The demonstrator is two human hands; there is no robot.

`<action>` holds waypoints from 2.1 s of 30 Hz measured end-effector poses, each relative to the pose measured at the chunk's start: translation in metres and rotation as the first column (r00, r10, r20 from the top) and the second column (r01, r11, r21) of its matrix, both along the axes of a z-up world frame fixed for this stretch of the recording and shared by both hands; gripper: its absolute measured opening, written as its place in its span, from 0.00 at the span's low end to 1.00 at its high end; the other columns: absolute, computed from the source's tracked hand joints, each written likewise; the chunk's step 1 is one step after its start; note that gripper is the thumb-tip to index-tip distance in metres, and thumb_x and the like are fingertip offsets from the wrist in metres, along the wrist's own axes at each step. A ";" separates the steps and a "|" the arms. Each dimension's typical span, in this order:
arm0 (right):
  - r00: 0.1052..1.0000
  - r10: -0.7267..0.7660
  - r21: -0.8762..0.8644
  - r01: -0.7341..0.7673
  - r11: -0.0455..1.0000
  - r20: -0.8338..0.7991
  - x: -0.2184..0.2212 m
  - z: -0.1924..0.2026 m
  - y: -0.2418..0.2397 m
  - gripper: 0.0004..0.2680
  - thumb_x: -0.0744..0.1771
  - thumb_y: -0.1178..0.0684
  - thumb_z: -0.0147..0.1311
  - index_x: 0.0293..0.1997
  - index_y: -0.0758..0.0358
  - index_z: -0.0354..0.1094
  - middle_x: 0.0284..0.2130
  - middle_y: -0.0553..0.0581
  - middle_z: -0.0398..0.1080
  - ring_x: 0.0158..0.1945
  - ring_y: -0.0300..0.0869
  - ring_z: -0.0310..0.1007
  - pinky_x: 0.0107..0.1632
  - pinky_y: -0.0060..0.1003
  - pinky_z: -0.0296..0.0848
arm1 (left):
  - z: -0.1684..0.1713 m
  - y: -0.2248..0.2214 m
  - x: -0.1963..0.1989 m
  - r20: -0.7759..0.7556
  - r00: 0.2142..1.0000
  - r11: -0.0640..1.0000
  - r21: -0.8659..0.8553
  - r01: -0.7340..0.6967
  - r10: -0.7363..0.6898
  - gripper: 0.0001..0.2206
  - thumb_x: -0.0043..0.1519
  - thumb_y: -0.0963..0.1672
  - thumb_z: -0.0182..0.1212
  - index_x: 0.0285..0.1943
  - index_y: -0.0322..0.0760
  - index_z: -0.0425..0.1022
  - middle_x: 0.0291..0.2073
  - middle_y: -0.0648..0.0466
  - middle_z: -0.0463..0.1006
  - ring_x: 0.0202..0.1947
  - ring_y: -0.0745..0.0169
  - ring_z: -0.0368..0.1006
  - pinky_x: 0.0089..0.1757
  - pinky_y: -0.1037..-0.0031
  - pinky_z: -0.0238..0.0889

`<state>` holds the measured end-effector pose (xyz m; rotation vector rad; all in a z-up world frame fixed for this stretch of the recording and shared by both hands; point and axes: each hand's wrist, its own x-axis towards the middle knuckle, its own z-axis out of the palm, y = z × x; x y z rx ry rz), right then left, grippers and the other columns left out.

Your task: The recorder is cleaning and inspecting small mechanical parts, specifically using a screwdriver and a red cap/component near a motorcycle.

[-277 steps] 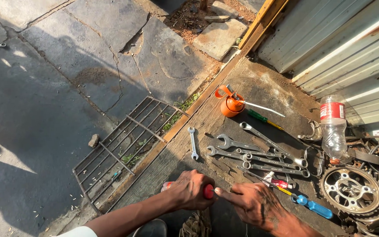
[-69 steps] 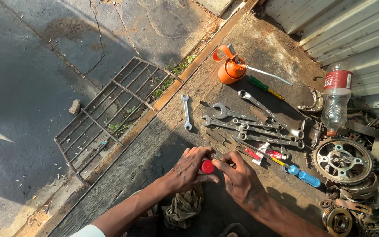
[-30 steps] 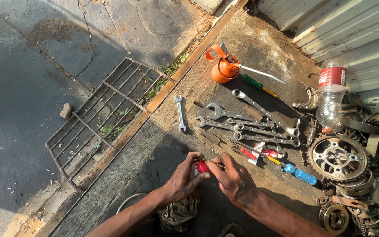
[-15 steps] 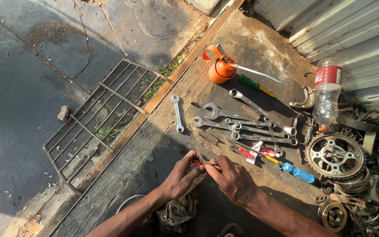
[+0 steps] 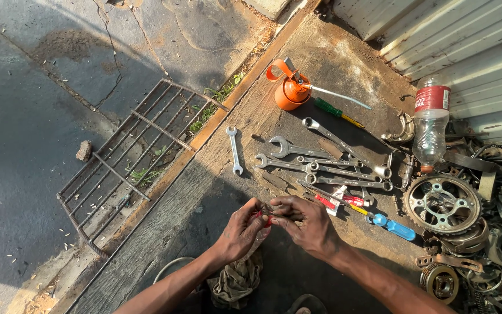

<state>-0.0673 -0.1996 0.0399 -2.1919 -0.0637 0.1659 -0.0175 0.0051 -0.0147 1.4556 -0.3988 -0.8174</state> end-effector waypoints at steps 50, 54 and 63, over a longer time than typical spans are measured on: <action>0.893 0.181 -0.141 -0.134 0.981 0.411 0.048 -0.013 0.082 0.13 0.65 0.67 0.54 0.55 0.69 0.69 0.49 0.64 0.75 0.50 0.52 0.81 0.47 0.36 0.81 | -0.037 0.047 0.002 0.696 0.630 0.915 -0.100 -0.391 0.346 0.26 0.59 0.40 0.74 0.62 0.31 0.63 0.55 0.39 0.75 0.49 0.41 0.79 0.46 0.61 0.75; 0.918 0.133 -0.153 -0.080 0.985 0.375 0.055 -0.003 0.086 0.12 0.65 0.65 0.56 0.54 0.68 0.71 0.48 0.63 0.77 0.49 0.52 0.81 0.47 0.37 0.83 | -0.052 0.044 0.001 0.700 0.586 0.890 -0.164 -0.425 0.409 0.27 0.59 0.40 0.73 0.64 0.34 0.61 0.53 0.40 0.76 0.49 0.41 0.79 0.47 0.60 0.75; 0.937 0.075 -0.094 -0.045 0.995 0.342 0.059 -0.005 0.088 0.08 0.66 0.63 0.57 0.49 0.66 0.72 0.43 0.61 0.78 0.46 0.50 0.83 0.45 0.37 0.82 | -0.039 0.046 0.002 0.691 0.611 0.899 -0.135 -0.416 0.386 0.27 0.60 0.41 0.72 0.65 0.34 0.61 0.53 0.39 0.77 0.49 0.40 0.80 0.47 0.60 0.75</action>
